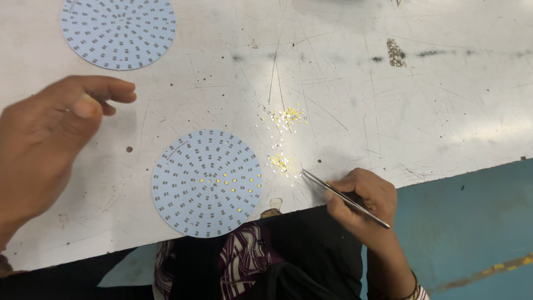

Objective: The person uses tweezers to pick up small yellow LED components and place them into designated spots on a circular LED board. The person rotates the board as needed to access different areas and continues placing LEDs one by one.

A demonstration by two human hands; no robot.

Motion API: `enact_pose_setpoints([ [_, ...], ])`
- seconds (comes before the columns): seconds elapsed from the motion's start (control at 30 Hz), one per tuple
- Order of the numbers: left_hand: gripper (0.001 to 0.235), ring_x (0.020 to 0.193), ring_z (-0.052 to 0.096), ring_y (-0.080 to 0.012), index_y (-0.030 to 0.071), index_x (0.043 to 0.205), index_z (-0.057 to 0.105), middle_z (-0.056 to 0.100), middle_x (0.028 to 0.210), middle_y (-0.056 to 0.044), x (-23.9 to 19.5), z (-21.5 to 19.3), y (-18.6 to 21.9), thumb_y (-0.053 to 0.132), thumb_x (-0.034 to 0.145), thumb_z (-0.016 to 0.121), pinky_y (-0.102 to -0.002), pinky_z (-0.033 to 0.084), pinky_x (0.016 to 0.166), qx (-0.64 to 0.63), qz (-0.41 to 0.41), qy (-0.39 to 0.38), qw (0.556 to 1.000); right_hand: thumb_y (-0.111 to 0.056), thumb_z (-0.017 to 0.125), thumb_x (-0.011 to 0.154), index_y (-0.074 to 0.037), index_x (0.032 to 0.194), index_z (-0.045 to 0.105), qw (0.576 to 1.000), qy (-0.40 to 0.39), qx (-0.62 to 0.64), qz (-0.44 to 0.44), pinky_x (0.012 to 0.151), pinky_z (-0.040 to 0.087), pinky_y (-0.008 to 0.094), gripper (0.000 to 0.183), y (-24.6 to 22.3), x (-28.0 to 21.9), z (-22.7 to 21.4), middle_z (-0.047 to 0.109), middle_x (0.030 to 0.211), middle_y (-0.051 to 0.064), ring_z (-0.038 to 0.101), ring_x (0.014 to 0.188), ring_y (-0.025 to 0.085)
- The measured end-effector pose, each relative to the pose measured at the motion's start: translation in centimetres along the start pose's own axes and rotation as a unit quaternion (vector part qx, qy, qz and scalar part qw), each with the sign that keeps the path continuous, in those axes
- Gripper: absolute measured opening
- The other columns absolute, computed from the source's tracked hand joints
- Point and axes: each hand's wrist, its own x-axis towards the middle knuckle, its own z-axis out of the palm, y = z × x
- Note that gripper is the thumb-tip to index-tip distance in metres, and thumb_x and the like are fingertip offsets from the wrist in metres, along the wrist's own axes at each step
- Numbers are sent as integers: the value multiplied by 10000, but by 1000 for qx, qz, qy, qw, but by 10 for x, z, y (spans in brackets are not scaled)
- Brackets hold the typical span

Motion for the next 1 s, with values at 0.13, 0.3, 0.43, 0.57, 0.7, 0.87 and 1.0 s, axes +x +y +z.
enact_pose_setpoints([
  [0.13, 676, 1175, 635, -306, 43, 1292, 635, 708, 1181, -165, 3, 10, -12, 593, 1007, 364, -481, 495, 970, -6, -28, -28, 999, -61, 778, 763, -22, 798, 674, 1000, 4, -8, -13, 549, 452, 245, 117, 0, -1, 2, 647, 685, 44, 634, 582, 133],
  [0.3, 651, 1203, 650, -294, 80, 1309, 642, 728, 1169, -140, 2, 14, -19, 581, 991, 374, -482, 490, 990, -8, -47, -44, 998, -77, 802, 741, -19, 788, 689, 1000, 3, -17, -19, 524, 423, 255, 135, 1, 0, 3, 631, 643, 46, 600, 543, 135],
  [0.43, 619, 1162, 669, -277, 103, 1344, 649, 741, 1192, -117, 0, 21, -20, 569, 1027, 396, -461, 526, 923, -3, -53, -52, 997, -78, 803, 733, -18, 784, 687, 1000, -2, -10, -18, 512, 418, 251, 140, 2, -1, 3, 636, 641, 49, 596, 536, 132],
  [0.57, 609, 1179, 672, -259, 114, 1335, 624, 746, 1166, -115, 2, 23, -17, 549, 969, 403, -442, 548, 868, -23, -72, -65, 995, -73, 789, 755, -18, 799, 681, 1000, 11, -13, -7, 535, 439, 252, 129, 3, -1, 2, 645, 670, 50, 611, 564, 133],
  [0.7, 589, 1212, 675, -258, 113, 1337, 623, 762, 1153, -122, 2, 27, -14, 520, 959, 424, -449, 519, 944, -33, -70, -79, 994, -77, 801, 733, -12, 802, 687, 1000, 10, -18, -17, 526, 430, 262, 148, 3, -1, 2, 637, 660, 54, 606, 557, 138],
  [0.87, 610, 1202, 690, -265, 105, 1354, 607, 773, 1153, -123, 2, 29, -14, 526, 946, 438, -459, 517, 957, -60, -59, -94, 992, -73, 800, 737, -10, 804, 685, 999, 9, -30, -22, 518, 419, 256, 147, 2, 1, 1, 633, 660, 54, 596, 551, 130],
  [1.0, 616, 1187, 691, -256, 108, 1339, 621, 781, 1141, -110, 2, 30, -15, 539, 943, 431, -456, 512, 954, -44, -56, -92, 993, -52, 783, 758, -9, 800, 685, 999, 20, -31, -8, 503, 402, 244, 115, 2, 0, 0, 630, 653, 50, 578, 530, 115],
])
